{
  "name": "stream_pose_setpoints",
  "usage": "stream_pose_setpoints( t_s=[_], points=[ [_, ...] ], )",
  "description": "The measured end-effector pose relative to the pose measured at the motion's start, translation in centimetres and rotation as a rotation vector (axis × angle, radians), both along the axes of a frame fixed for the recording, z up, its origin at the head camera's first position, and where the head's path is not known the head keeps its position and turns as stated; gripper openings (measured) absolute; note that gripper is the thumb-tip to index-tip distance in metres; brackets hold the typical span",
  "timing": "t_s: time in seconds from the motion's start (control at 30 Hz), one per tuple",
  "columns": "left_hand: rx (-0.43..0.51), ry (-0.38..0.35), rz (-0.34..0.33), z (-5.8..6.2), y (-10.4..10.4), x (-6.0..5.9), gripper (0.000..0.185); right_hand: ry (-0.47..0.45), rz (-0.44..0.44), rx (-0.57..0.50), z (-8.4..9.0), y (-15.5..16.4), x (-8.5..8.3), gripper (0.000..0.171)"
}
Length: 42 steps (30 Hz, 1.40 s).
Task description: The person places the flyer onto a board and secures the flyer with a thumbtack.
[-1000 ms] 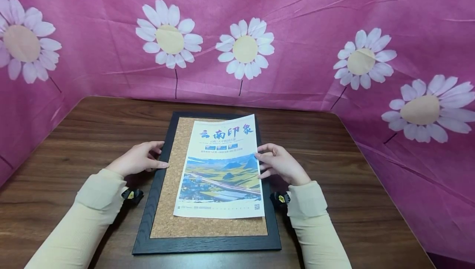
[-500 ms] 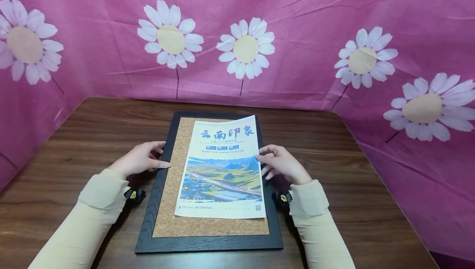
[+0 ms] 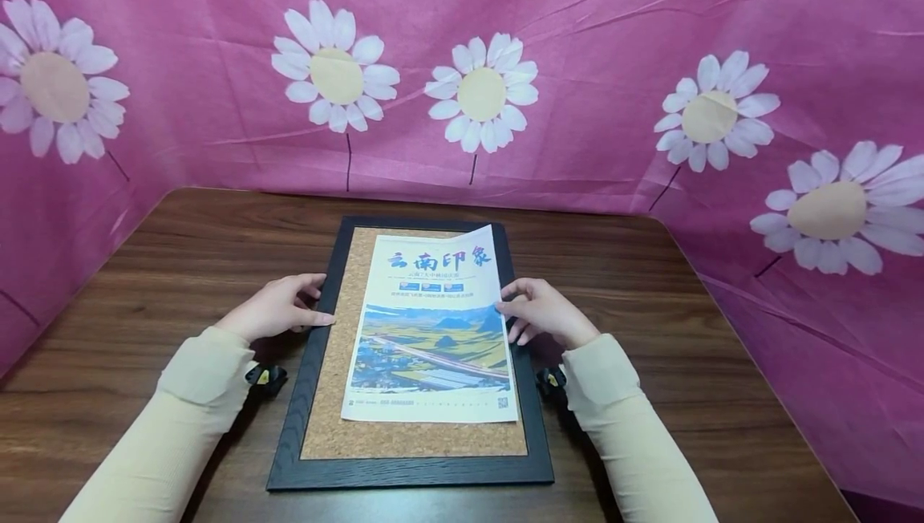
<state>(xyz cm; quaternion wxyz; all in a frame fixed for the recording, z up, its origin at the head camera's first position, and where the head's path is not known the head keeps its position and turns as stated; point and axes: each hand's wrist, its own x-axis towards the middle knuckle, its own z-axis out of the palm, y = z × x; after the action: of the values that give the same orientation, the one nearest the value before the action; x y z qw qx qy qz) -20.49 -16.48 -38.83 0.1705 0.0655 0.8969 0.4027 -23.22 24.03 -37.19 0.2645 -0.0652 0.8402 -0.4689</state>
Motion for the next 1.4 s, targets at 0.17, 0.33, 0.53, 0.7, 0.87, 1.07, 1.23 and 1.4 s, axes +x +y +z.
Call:
stream_pose_setpoints(
  t_s=[0.17, 0.33, 0.53, 0.7, 0.87, 1.07, 1.23, 1.4],
  points=[
    [-0.01, 0.003, -0.002, 0.1, -0.1, 0.1, 0.083, -0.006, -0.004, 0.02, -0.2, -0.2, -0.4, 0.042],
    [-0.012, 0.002, 0.0, 0.2, 0.0, 0.1, 0.083, -0.012, 0.008, 0.026, -0.4, -0.3, -0.6, 0.039],
    [-0.009, -0.001, -0.003, 0.3, 0.1, 0.2, 0.083, 0.0, 0.003, 0.044, -0.6, -0.4, -0.6, 0.037],
    [-0.009, 0.0, 0.001, 0.3, 0.1, 0.2, 0.082, 0.007, 0.0, 0.057, -0.6, -0.2, -0.7, 0.04],
    [-0.012, 0.009, 0.0, 0.1, -0.1, 0.0, 0.081, 0.023, -0.005, 0.069, -0.5, 0.1, -0.6, 0.04],
    [0.0, 0.06, 0.037, 0.6, -1.3, 0.0, 0.079, 0.035, -0.002, 0.049, -0.5, 0.5, -0.6, 0.036],
    [-0.01, 0.119, 0.099, 1.2, -2.3, 0.1, 0.071, 0.074, 0.013, 0.047, -0.4, 1.1, -0.6, 0.031],
    [-0.024, 0.176, 0.173, 1.6, -3.1, 0.1, 0.055, 0.088, -0.024, 0.022, -0.1, 1.7, -0.6, 0.034]
  ],
)
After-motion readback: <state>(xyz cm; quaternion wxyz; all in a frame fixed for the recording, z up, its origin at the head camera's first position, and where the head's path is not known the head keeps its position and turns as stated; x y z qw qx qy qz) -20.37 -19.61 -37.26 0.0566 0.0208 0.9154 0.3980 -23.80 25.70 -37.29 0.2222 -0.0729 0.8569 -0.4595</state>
